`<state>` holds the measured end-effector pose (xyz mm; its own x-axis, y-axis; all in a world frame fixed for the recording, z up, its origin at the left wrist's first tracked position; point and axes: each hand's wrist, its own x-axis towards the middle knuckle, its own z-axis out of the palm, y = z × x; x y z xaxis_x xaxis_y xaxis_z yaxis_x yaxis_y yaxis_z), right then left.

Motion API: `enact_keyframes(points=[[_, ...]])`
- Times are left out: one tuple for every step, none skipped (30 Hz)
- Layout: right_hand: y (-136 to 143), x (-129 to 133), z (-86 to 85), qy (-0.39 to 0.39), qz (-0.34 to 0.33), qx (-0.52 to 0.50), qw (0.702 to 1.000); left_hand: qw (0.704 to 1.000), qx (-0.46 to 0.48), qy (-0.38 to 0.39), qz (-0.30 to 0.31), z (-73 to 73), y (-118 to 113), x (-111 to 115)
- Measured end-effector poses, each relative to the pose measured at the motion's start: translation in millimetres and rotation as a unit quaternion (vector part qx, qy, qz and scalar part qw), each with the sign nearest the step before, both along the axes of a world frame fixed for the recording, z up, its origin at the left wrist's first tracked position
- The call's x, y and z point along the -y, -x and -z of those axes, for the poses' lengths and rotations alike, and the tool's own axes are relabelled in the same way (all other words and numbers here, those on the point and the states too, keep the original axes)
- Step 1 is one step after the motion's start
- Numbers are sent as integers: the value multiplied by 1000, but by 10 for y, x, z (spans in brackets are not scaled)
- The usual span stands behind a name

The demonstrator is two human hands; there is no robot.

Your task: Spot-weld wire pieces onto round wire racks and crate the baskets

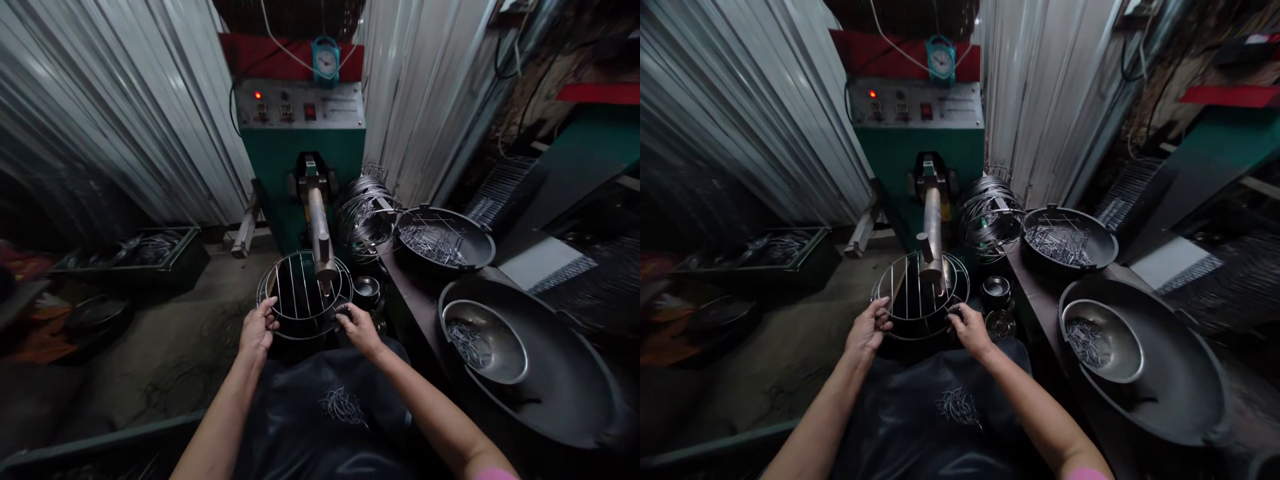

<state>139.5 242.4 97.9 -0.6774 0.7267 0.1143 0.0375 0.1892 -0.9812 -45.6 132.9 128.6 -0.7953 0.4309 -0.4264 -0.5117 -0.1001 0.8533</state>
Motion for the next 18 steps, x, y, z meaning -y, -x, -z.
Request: enact_keyframes(points=[[5,-5,-16,4,2,3,1000,1000,10,-4,-7,-10,2,-3],[11,-7,-35,7,3,5,1000,1000,20,-8,-14,-22,2,-7],[18,-9,-53,9,3,7,1000,999,27,-9,-18,-34,1,-10],[24,-10,-69,8,1,7,1000,999,29,-7,-18,-46,0,-12],[31,-11,-80,7,-1,7,1000,999,29,-4,-18,-56,1,-14],[36,-13,-87,7,-5,6,1000,999,28,-1,-18,-65,4,-16],[41,-15,-90,8,-7,5,1000,999,27,3,-19,-72,9,-18],[45,-17,-90,9,-7,5,1000,999,25,6,-19,-77,17,-21],[48,-19,-88,11,-8,6,1000,1000,24,8,-19,-79,26,-24],[51,-20,-86,11,-7,6,1000,1000,22,10,-19,-78,36,-29],[53,-20,-85,11,-5,6,1000,1000,20,11,-18,-77,45,-34],[55,-20,-85,10,-4,5,1000,1000,17,12,-18,-75,52,-40],[56,-19,-86,10,-3,3,1000,1000,16,12,-18,-73,58,-46],[57,-19,-89,9,-2,1,1000,1000,16,12,-19,-71,61,-51],[59,-19,-92,8,-1,0,1000,1000,17,10,-19,-70,63,-56],[61,-20,-95,8,-1,-1,1000,1000,19,7,-19,-68,65,-60],[65,-22,-96,7,0,-1,1000,1000,21,4,-19,-64,68,-63],[71,-26,-96,6,1,0,1000,1000,23,2,-19,-58,73,-65]])
